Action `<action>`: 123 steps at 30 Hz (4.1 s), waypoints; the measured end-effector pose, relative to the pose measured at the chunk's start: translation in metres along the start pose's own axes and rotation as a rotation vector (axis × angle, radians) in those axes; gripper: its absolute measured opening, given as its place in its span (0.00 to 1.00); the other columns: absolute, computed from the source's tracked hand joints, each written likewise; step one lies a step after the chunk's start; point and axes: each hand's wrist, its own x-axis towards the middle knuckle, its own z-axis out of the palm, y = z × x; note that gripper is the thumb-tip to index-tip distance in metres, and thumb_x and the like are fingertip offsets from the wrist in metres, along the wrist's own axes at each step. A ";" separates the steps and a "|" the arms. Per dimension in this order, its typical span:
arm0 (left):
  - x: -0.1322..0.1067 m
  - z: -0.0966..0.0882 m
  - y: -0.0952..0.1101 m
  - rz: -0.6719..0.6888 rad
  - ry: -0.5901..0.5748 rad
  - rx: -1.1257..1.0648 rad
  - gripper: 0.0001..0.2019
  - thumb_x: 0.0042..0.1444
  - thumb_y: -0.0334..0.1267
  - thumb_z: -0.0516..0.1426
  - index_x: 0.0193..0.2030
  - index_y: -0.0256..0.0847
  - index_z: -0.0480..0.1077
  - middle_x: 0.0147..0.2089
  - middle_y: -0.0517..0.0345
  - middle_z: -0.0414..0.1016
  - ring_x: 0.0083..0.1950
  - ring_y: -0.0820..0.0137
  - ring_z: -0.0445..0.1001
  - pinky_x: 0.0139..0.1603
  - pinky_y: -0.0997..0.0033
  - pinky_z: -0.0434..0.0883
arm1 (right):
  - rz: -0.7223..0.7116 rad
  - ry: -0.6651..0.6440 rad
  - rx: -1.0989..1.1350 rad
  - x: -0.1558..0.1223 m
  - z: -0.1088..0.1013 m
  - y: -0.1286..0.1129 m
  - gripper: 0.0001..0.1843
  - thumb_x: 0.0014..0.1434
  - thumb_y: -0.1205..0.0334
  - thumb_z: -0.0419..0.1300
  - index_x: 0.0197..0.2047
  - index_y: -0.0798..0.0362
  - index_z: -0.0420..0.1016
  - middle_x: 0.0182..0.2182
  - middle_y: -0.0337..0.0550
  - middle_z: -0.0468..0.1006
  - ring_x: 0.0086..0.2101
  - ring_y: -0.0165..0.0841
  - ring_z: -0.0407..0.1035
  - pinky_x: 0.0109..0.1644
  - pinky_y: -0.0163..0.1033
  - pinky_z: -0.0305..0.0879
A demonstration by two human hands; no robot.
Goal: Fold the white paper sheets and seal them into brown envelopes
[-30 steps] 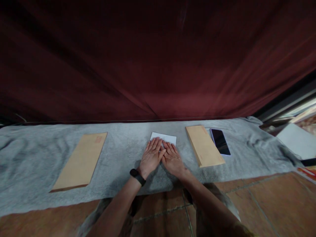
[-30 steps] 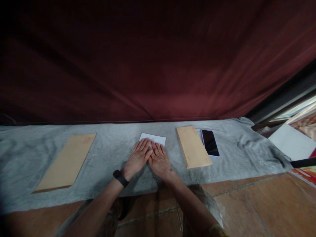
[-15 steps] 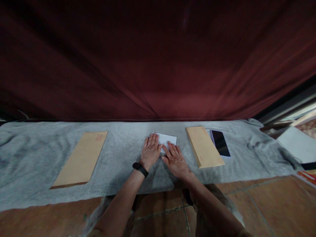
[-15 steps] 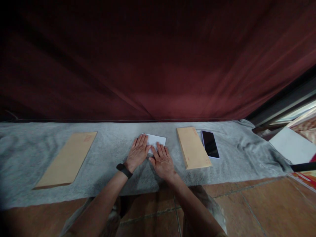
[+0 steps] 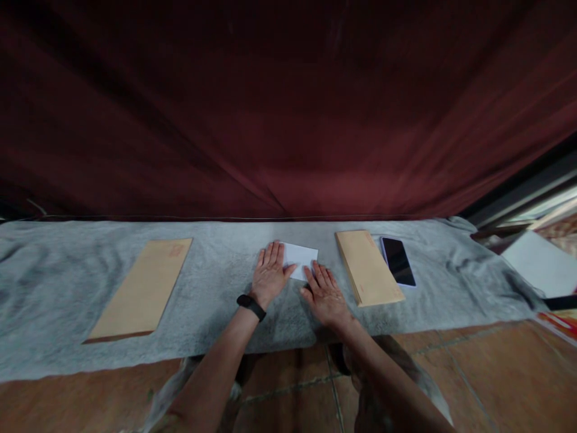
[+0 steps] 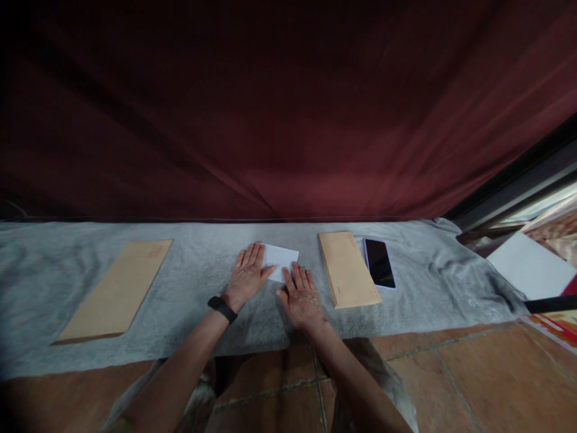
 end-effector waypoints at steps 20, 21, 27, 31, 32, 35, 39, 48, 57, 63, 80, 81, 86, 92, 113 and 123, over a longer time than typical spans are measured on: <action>-0.009 -0.033 -0.026 -0.132 -0.063 -0.023 0.33 0.69 0.52 0.47 0.76 0.38 0.50 0.78 0.39 0.48 0.78 0.51 0.47 0.74 0.42 0.49 | -0.072 -0.025 -0.058 0.021 0.006 -0.010 0.29 0.74 0.53 0.46 0.74 0.50 0.55 0.73 0.50 0.54 0.71 0.43 0.49 0.73 0.55 0.46; -0.011 -0.040 -0.038 -0.205 -0.036 -0.002 0.34 0.69 0.53 0.47 0.76 0.38 0.50 0.78 0.38 0.47 0.78 0.50 0.46 0.74 0.41 0.47 | -0.073 -0.028 -0.067 0.021 0.007 -0.009 0.29 0.74 0.53 0.46 0.74 0.50 0.55 0.73 0.50 0.53 0.71 0.43 0.48 0.73 0.55 0.46; -0.053 -0.088 -0.148 -0.693 0.085 0.083 0.41 0.65 0.55 0.52 0.75 0.27 0.48 0.75 0.21 0.45 0.77 0.38 0.44 0.70 0.30 0.47 | -0.069 -0.072 -0.069 0.026 0.006 -0.006 0.28 0.75 0.52 0.43 0.73 0.50 0.58 0.73 0.48 0.54 0.71 0.42 0.49 0.73 0.54 0.45; -0.093 -0.113 -0.204 -0.942 0.107 0.052 0.42 0.60 0.56 0.57 0.70 0.24 0.54 0.69 0.16 0.57 0.72 0.32 0.55 0.65 0.32 0.57 | -0.073 -0.076 -0.054 0.030 0.006 -0.004 0.28 0.75 0.52 0.41 0.72 0.50 0.60 0.72 0.49 0.57 0.70 0.43 0.50 0.73 0.56 0.46; -0.100 -0.118 -0.212 -1.006 0.084 0.015 0.41 0.59 0.57 0.59 0.67 0.23 0.57 0.65 0.16 0.62 0.69 0.32 0.60 0.62 0.35 0.61 | -0.072 -0.075 -0.053 0.031 0.006 -0.004 0.28 0.74 0.52 0.42 0.72 0.51 0.61 0.72 0.49 0.57 0.70 0.43 0.50 0.73 0.56 0.46; -0.109 -0.129 -0.220 -0.990 0.068 -0.005 0.34 0.55 0.52 0.64 0.60 0.28 0.63 0.57 0.23 0.70 0.63 0.35 0.68 0.57 0.42 0.67 | -0.068 -0.074 -0.051 0.032 0.008 -0.004 0.28 0.74 0.52 0.42 0.71 0.51 0.61 0.71 0.50 0.58 0.70 0.43 0.51 0.72 0.57 0.47; -0.106 -0.138 -0.217 -1.016 0.159 -0.201 0.25 0.46 0.42 0.70 0.48 0.34 0.68 0.43 0.41 0.76 0.57 0.40 0.72 0.51 0.53 0.71 | -0.082 -0.066 -0.046 0.031 0.008 -0.002 0.28 0.74 0.52 0.42 0.71 0.50 0.61 0.71 0.49 0.59 0.70 0.43 0.52 0.73 0.56 0.47; -0.108 -0.169 -0.199 -1.132 0.558 -1.293 0.07 0.60 0.24 0.56 0.41 0.38 0.72 0.28 0.62 0.77 0.26 0.73 0.75 0.28 0.78 0.73 | -0.070 -0.023 0.085 0.032 0.005 -0.002 0.28 0.73 0.51 0.43 0.69 0.55 0.65 0.70 0.52 0.61 0.69 0.45 0.52 0.72 0.58 0.48; -0.070 -0.108 -0.064 -1.132 0.476 -2.062 0.17 0.56 0.16 0.57 0.47 0.39 0.74 0.35 0.58 0.81 0.32 0.73 0.81 0.36 0.77 0.79 | 0.277 -0.033 0.976 0.037 -0.009 -0.042 0.29 0.66 0.40 0.53 0.63 0.48 0.72 0.59 0.50 0.75 0.55 0.44 0.72 0.61 0.54 0.67; -0.074 -0.092 -0.022 -1.149 0.399 -2.001 0.15 0.57 0.15 0.56 0.43 0.38 0.74 0.34 0.58 0.81 0.34 0.73 0.82 0.37 0.76 0.79 | 0.402 -0.220 1.485 0.043 -0.007 -0.066 0.33 0.52 0.38 0.66 0.55 0.48 0.76 0.44 0.45 0.83 0.40 0.42 0.78 0.42 0.45 0.74; -0.103 -0.113 -0.026 -0.031 -0.316 -0.916 0.23 0.57 0.56 0.63 0.52 0.44 0.75 0.53 0.44 0.80 0.55 0.54 0.77 0.57 0.54 0.72 | 0.504 -0.252 1.513 0.053 -0.027 -0.046 0.11 0.45 0.55 0.66 0.31 0.51 0.77 0.25 0.36 0.77 0.25 0.29 0.69 0.28 0.32 0.64; -0.098 -0.111 -0.030 0.030 -0.183 -0.714 0.30 0.55 0.56 0.64 0.62 0.46 0.70 0.64 0.43 0.73 0.65 0.50 0.69 0.66 0.48 0.65 | 0.486 -0.267 1.497 0.052 -0.027 -0.046 0.11 0.46 0.55 0.65 0.32 0.51 0.77 0.26 0.36 0.78 0.25 0.29 0.69 0.28 0.32 0.64; -0.072 -0.086 -0.055 0.152 -0.143 -0.170 0.61 0.44 0.61 0.68 0.78 0.46 0.40 0.80 0.37 0.32 0.79 0.42 0.34 0.73 0.32 0.34 | 0.403 -0.342 1.396 0.047 -0.024 -0.042 0.12 0.50 0.54 0.64 0.36 0.52 0.78 0.25 0.35 0.76 0.22 0.29 0.67 0.24 0.32 0.64; -0.066 -0.072 -0.061 0.151 -0.423 -0.189 0.65 0.40 0.57 0.69 0.78 0.50 0.33 0.80 0.38 0.32 0.79 0.45 0.32 0.73 0.34 0.35 | 0.335 -0.431 1.322 0.045 -0.029 -0.036 0.11 0.51 0.57 0.62 0.37 0.50 0.79 0.26 0.35 0.76 0.23 0.28 0.67 0.22 0.30 0.63; -0.061 -0.079 -0.045 0.178 -0.272 -0.230 0.62 0.42 0.51 0.68 0.78 0.52 0.33 0.71 0.43 0.57 0.73 0.45 0.54 0.74 0.36 0.36 | 0.306 -0.371 0.990 0.036 -0.016 -0.019 0.06 0.57 0.64 0.56 0.36 0.47 0.73 0.28 0.35 0.77 0.23 0.30 0.70 0.25 0.33 0.64; -0.063 -0.073 -0.041 0.209 -0.245 -0.194 0.62 0.43 0.53 0.68 0.78 0.49 0.33 0.71 0.42 0.56 0.73 0.45 0.54 0.74 0.36 0.38 | 0.188 -0.077 0.380 0.033 -0.033 -0.035 0.09 0.60 0.67 0.56 0.43 0.50 0.73 0.38 0.45 0.81 0.38 0.38 0.75 0.40 0.37 0.65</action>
